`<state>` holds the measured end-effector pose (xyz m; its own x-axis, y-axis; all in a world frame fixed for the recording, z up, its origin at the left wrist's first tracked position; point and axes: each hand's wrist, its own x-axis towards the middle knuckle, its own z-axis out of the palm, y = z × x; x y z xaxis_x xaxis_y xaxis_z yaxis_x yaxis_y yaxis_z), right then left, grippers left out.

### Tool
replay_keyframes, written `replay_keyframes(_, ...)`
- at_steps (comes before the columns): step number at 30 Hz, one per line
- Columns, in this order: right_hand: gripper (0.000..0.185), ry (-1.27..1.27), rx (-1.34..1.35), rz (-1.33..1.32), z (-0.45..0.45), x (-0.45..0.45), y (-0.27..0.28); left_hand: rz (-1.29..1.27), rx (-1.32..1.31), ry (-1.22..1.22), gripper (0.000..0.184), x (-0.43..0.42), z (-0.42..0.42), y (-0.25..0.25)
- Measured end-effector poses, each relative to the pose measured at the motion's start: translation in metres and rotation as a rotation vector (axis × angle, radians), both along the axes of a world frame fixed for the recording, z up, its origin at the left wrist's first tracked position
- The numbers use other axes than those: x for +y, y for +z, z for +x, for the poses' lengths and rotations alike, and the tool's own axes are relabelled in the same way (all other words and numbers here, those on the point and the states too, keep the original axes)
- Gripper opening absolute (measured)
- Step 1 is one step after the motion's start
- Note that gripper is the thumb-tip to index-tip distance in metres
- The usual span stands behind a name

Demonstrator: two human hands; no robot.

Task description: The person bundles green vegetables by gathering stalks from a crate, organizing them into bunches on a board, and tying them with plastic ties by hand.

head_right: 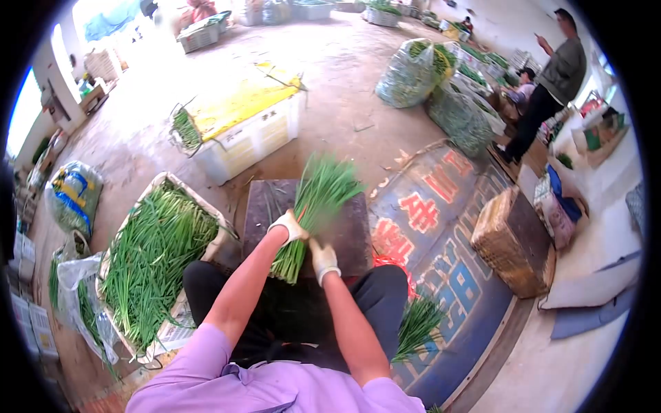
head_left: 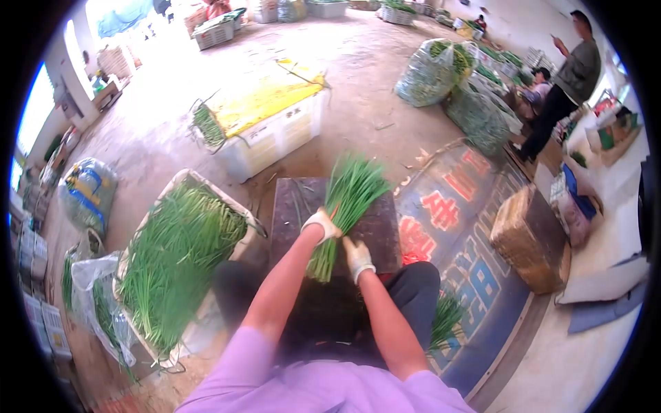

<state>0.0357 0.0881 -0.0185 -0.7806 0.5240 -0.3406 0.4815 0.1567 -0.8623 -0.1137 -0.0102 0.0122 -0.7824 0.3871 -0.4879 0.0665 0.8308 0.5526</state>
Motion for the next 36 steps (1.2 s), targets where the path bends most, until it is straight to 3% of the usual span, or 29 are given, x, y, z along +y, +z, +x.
replay_keyframes(1,0.065,0.025,0.037,-0.178,0.006,-0.001,-0.022,-0.011,-0.028,0.022,0.123,-0.002,0.0,-0.029)
replay_keyframes(2,0.058,0.047,0.006,-0.142,0.013,-0.005,-0.021,-0.024,-0.054,0.044,0.127,-0.001,-0.001,-0.043)
replay_keyframes(4,0.052,0.078,-0.022,-0.147,0.026,-0.016,-0.002,0.069,0.04,-0.03,0.134,-0.011,0.016,0.0)
replay_keyframes(6,0.048,0.07,-0.001,-0.162,0.03,-0.022,0.0,0.129,-0.095,0.178,0.136,-0.029,0.015,0.009)
replay_keyframes(7,0.045,0.026,-0.013,-0.199,0.032,-0.026,0.005,0.118,-0.104,0.189,0.137,-0.04,0.019,0.028)
replay_keyframes(8,0.043,-0.021,-0.023,-0.236,0.033,-0.03,0.01,0.111,-0.07,0.183,0.137,-0.052,0.017,0.017)
replay_keyframes(10,0.039,0.093,-0.051,-0.037,0.027,-0.032,0.003,0.188,-0.212,0.179,0.138,-0.063,0.05,0.055)
replay_keyframes(12,0.032,0.063,-0.055,-0.176,0.022,-0.037,-0.006,-0.038,-0.063,0.058,0.14,-0.069,0.062,-0.001)
replay_keyframes(14,0.028,0.116,0.012,-0.133,0.009,-0.035,-0.055,0.033,0.076,0.14,0.144,-0.069,0.091,-0.015)
replay_keyframes(15,0.031,0.096,-0.032,-0.277,0.018,-0.037,-0.003,0.021,0.094,0.167,0.142,-0.067,0.094,-0.01)
replay_keyframes(16,0.031,0.091,-0.041,-0.28,0.018,-0.034,-0.007,0.008,0.104,0.193,0.14,-0.067,0.1,-0.005)
replay_keyframes(18,0.03,0.389,0.026,-0.013,0.012,-0.019,-0.014,-0.014,0.105,0.183,0.137,-0.066,0.1,-0.004)
replay_keyframes(19,0.027,0.488,-0.018,0.256,0.009,-0.011,-0.01,-0.046,0.116,0.175,0.133,-0.067,0.097,-0.003)
replay_keyframes(22,0.027,0.054,0.087,0.122,-0.006,-0.011,0.0,-0.097,0.179,0.194,0.134,-0.06,0.101,-0.009)
replay_keyframes(26,0.03,0.042,0.122,0.358,-0.03,-0.014,-0.007,-0.078,0.192,0.189,0.124,-0.054,0.107,-0.014)
replay_keyframes(27,0.029,0.014,0.175,0.242,-0.033,-0.012,-0.009,-0.038,0.201,0.21,0.121,-0.056,0.107,-0.018)
replay_keyframes(28,0.028,-0.026,0.084,-0.193,-0.031,-0.008,-0.01,-0.04,0.2,0.217,0.121,-0.059,0.106,-0.022)
replay_keyframes(34,0.032,-0.006,0.082,-0.372,-0.029,0.001,-0.011,0.033,0.128,0.135,0.116,-0.069,0.098,-0.011)
replay_keyframes(36,0.034,-0.084,0.101,-0.447,-0.02,-0.001,-0.012,0.351,0.007,0.205,0.114,-0.088,0.079,-0.04)
